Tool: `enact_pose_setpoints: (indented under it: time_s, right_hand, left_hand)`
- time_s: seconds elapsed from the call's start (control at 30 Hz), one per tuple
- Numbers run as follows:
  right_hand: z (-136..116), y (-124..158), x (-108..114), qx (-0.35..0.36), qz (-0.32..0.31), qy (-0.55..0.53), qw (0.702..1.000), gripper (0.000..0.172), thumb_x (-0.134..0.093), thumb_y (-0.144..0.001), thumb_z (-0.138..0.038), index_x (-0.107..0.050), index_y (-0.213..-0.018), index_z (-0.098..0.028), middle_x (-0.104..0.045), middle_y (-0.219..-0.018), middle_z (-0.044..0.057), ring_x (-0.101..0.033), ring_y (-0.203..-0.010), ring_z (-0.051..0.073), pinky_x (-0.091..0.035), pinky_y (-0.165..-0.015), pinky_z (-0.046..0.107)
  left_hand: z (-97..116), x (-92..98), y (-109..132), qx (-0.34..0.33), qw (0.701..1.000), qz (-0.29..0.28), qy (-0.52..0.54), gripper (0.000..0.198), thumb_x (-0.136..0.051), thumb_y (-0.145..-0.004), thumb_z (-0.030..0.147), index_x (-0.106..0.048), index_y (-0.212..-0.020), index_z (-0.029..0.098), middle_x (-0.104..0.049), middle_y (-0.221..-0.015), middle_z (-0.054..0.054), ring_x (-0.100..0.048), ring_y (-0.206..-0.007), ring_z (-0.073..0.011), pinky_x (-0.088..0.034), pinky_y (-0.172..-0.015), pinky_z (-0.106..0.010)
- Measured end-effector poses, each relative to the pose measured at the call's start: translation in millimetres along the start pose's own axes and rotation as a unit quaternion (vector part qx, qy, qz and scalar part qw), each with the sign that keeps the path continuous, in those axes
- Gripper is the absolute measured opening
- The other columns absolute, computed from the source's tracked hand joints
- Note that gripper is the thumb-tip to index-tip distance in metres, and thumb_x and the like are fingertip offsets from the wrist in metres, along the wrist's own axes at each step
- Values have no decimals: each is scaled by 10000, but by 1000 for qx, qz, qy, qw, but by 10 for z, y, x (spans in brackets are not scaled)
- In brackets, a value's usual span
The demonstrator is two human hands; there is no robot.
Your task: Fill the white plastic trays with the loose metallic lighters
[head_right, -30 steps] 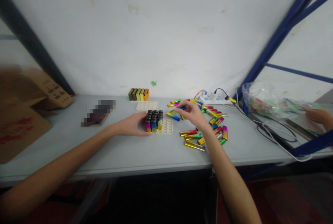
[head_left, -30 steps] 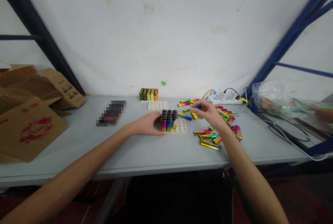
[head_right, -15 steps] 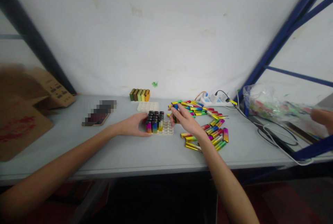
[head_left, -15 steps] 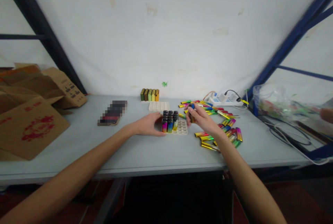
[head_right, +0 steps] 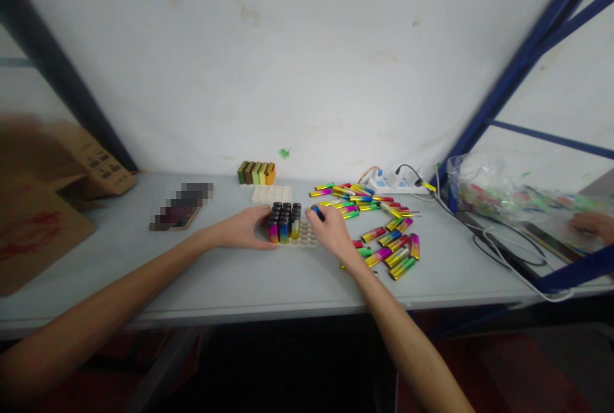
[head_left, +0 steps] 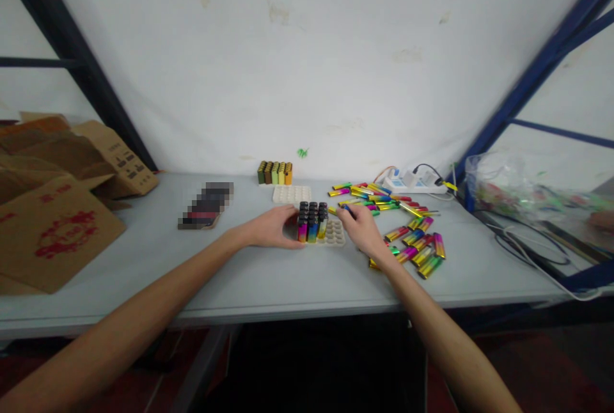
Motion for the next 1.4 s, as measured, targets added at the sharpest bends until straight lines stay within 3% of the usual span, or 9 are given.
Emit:
enact_pose_setpoints:
  time_s: [0.2, 0.37, 0.57, 0.7, 0.77, 0.9, 1.03, 1.4]
  right_hand:
    - [2, -8, -27, 8, -13, 11, 1000, 390, -467, -867, -482, -316, -599, -243, -306, -566, -43, -311, -564, 119, -205, -556, 296]
    - [4, -12, -39, 14, -31, 7, 999, 484, -460, -933, -592, -359, -621, -235, -354, -593, -39, -352, -590, 128, -254, -579, 292]
    - [-103, -5, 95, 49, -64, -51, 995, 436, -425, -1021, -654, -481, -880, -245, -510, -686, -32, -480, -645, 162, -372, -627, 281]
    - [-231, -10, 238, 144, -98, 41, 984, 439, -465, -1042, -590, -534, -813, -222, -615, -839, 38, -563, -802, 189, -409, -743, 305]
    - [-285, -3, 305, 177, -97, 109, 973, 469, -517, -1028, -577, -535, -732, -214, -608, -802, 42, -542, -780, 190, -386, -726, 309]
    - [-316, 35, 353, 142, -166, 130, 967, 502, -516, -1031, -575, -557, -688, -210, -590, -635, 0, -490, -581, 147, -335, -607, 291]
    - [-313, 67, 309, 127, -230, 85, 961, 471, -525, -1038, -546, -613, -725, -205, -698, -682, 19, -612, -613, 164, -413, -649, 286]
    - [-293, 77, 153, 125, -263, 68, 954, 440, -512, -1042, -557, -625, -794, -212, -751, -756, 51, -676, -668, 199, -451, -665, 295]
  left_hand:
    - [-3, -6, -2, -12, 1000, 0, 5, 603, -804, -736, 574, -662, -1147, 157, -718, -1138, -108, -677, -1029, -306, -543, -925, -404]
    - [4, 0, 2, -21, 1000, -2, 15, 618, -804, -746, 549, -647, -1200, 159, -715, -1184, -107, -679, -1060, -306, -538, -947, -393]
    - [-8, -6, 7, -13, 1000, 3, -3, 585, -802, -735, 570, -652, -1128, 164, -718, -1111, -99, -679, -995, -300, -540, -899, -389]
    - [-2, -8, 12, -2, 1000, 1, 3, 583, -790, -736, 595, -648, -1105, 166, -718, -1097, -98, -680, -959, -290, -544, -864, -385]
    - [8, -1, 11, 3, 1000, -2, -3, 575, -787, -734, 590, -651, -1096, 164, -716, -1087, -98, -677, -943, -286, -544, -852, -384]
    - [29, 13, 4, -4, 1000, -9, -12, 584, -796, -727, 562, -656, -1123, 156, -710, -1126, -112, -674, -999, -305, -537, -906, -406]
    - [20, 13, -2, -6, 1000, -2, -23, 587, -800, -716, 565, -657, -1115, 157, -712, -1126, -117, -677, -1014, -313, -532, -930, -417]
    - [12, 3, 2, -8, 1000, 0, -8, 567, -795, -725, 562, -660, -1119, 177, -721, -1101, -93, -679, -974, -293, -541, -884, -382]
Point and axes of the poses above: each hand's wrist, its own y-axis away from the middle knuckle, its own x-axis out of the back of the hand, z = x × y, the point moved 3 cm from there along -y, towards the middle knuckle
